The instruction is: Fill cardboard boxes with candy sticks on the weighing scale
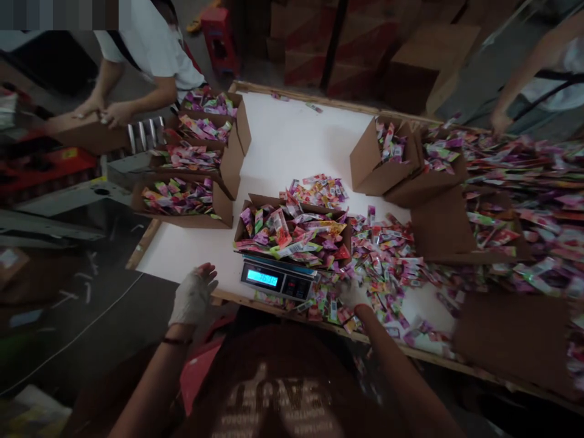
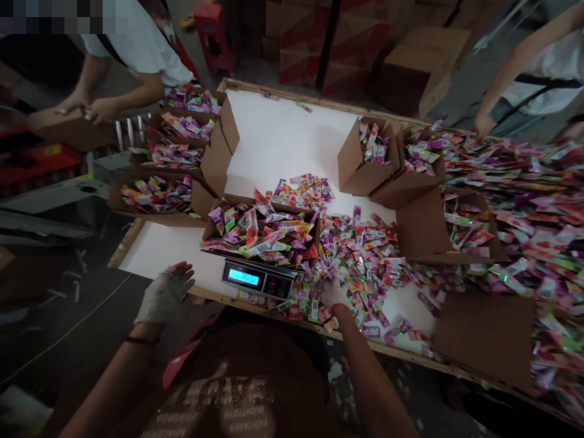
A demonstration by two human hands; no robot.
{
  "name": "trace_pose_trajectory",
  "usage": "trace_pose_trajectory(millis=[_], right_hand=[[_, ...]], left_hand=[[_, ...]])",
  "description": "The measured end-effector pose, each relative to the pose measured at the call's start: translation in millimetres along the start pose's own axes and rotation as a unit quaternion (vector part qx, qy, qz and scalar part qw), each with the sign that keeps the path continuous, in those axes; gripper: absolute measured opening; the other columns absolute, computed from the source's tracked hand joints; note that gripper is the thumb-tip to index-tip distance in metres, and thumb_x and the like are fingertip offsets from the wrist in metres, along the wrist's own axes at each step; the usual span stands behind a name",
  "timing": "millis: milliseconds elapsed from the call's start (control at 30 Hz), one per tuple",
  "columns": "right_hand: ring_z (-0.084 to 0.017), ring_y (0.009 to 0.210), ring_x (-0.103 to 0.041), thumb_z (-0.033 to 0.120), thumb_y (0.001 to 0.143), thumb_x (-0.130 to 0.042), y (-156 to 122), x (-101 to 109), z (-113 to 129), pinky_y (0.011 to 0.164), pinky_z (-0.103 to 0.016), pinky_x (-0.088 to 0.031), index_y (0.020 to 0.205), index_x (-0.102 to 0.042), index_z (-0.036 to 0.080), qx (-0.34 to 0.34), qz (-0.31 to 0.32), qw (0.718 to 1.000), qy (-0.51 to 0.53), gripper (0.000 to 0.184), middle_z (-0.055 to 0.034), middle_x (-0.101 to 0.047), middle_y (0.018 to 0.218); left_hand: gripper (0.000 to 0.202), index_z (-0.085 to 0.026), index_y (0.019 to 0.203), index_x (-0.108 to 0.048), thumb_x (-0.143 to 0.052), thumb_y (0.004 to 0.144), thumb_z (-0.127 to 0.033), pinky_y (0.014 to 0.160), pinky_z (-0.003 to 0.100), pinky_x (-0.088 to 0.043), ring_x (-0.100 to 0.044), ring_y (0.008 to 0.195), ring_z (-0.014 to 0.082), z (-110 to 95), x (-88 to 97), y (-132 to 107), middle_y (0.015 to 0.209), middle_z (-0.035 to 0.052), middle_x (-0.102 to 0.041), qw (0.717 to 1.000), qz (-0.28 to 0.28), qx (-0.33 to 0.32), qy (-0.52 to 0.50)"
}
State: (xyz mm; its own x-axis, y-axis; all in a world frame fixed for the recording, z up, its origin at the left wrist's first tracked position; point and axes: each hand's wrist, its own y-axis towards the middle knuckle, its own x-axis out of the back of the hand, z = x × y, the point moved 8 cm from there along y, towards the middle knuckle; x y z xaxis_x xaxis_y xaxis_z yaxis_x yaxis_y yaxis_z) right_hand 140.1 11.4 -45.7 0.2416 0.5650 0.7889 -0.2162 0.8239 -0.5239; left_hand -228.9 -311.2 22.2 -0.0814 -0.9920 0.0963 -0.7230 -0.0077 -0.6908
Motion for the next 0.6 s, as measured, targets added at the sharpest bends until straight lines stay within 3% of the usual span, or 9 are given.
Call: trace_pose_trajectory(millis=[67, 133, 200, 300, 400, 467, 533, 600], right_hand=[[-0.023, 0.072, -0.068, 0.02, 0.085, -0.066, -7, -22, -11, 0.079, -0.038, -0.058, 0.101, -0.086, 0.018, -0.016, 0.018, 1.0, -0.012, 0.025, -0.0111, -0.076, 0.09], [-0.025, 0.073, -0.071, 0.018, 0.086, -0.064, -2, -22, -21, 0.076, -0.035, -0.055, 0.093, -0.085, 0.019, -0.026, 0.029, 0.999, -0.019, 0.022, -0.0107, -0.074, 0.083], [-0.027, 0.075, -0.072, 0.018, 0.084, -0.066, 11, -2, -29, 0.074, -0.035, -0.052, 0.074, -0.078, 0.021, -0.026, 0.027, 0.999, -0.02, 0.016, -0.0101, -0.07, 0.073], [-0.026, 0.077, -0.068, 0.026, 0.084, -0.065, 28, 55, -29, 0.071, -0.034, -0.049, 0.066, -0.067, 0.024, -0.005, 0.003, 1.0, -0.011, 0.019, -0.0073, -0.068, 0.069], [-0.022, 0.072, -0.061, 0.044, 0.082, -0.068, 15, 123, 7, 0.066, -0.032, -0.048, 0.075, -0.069, 0.024, 0.092, -0.053, 0.99, 0.095, 0.021, -0.0022, -0.065, 0.068], [-0.02, 0.069, -0.058, 0.052, 0.079, -0.073, -11, 163, 49, 0.065, -0.033, -0.049, 0.08, -0.072, 0.024, 0.188, -0.089, 0.958, 0.198, 0.028, -0.0002, -0.065, 0.07], [-0.02, 0.072, -0.061, 0.051, 0.078, -0.079, -39, 187, 94, 0.068, -0.035, -0.052, 0.087, -0.076, 0.024, 0.274, -0.091, 0.922, 0.257, 0.029, -0.0011, -0.07, 0.078], [-0.021, 0.079, -0.067, 0.05, 0.08, -0.08, -53, 195, 127, 0.072, -0.036, -0.056, 0.098, -0.079, 0.024, 0.33, -0.08, 0.898, 0.28, 0.032, -0.0031, -0.075, 0.09]], left_hand=[[0.012, -0.022, 0.087, -0.072, -0.059, 0.087, -0.02, 0.085, 0.033, -0.058, -0.071, 0.092, 0.0217, -5, -10.3, -2, 0.099, 0.0081, -0.075, 1.0, 0.02, -0.01, 0.0], [0.012, -0.021, 0.087, -0.072, -0.06, 0.086, -0.019, 0.085, 0.033, -0.058, -0.07, 0.09, 0.0211, -10, -18.9, -4, 0.099, 0.0078, -0.075, 1.0, 0.029, -0.008, -0.001], [0.012, -0.02, 0.086, -0.072, -0.06, 0.086, -0.018, 0.081, 0.031, -0.057, -0.069, 0.088, 0.0196, -13, -24.6, -6, 0.097, 0.0067, -0.075, 1.0, 0.027, -0.004, -0.004], [0.014, -0.02, 0.084, -0.072, -0.058, 0.087, -0.017, 0.076, 0.029, -0.056, -0.069, 0.086, 0.0181, -16, -29.6, -7, 0.094, 0.0057, -0.074, 1.0, 0.027, -0.005, -0.007], [0.014, -0.02, 0.084, -0.071, -0.058, 0.086, -0.017, 0.074, 0.029, -0.056, -0.068, 0.086, 0.0189, -14, -33.3, -5, 0.093, 0.006, -0.074, 0.999, 0.035, 0.001, 0.002], [0.012, -0.021, 0.083, -0.07, -0.059, 0.084, -0.017, 0.074, 0.03, -0.056, -0.068, 0.086, 0.0201, -11, -36.4, -4, 0.093, 0.0064, -0.073, 0.999, 0.042, 0.005, 0.008], [0.01, -0.022, 0.084, -0.07, -0.061, 0.082, -0.018, 0.076, 0.032, -0.057, -0.068, 0.088, 0.0215, -10, -40.8, -3, 0.094, 0.0067, -0.074, 0.998, 0.055, 0.0, 0.012], [0.009, -0.022, 0.085, -0.069, -0.062, 0.081, -0.018, 0.078, 0.033, -0.057, -0.069, 0.089, 0.0226, -10, -44.6, -3, 0.095, 0.0069, -0.074, 0.997, 0.07, -0.008, 0.015]])
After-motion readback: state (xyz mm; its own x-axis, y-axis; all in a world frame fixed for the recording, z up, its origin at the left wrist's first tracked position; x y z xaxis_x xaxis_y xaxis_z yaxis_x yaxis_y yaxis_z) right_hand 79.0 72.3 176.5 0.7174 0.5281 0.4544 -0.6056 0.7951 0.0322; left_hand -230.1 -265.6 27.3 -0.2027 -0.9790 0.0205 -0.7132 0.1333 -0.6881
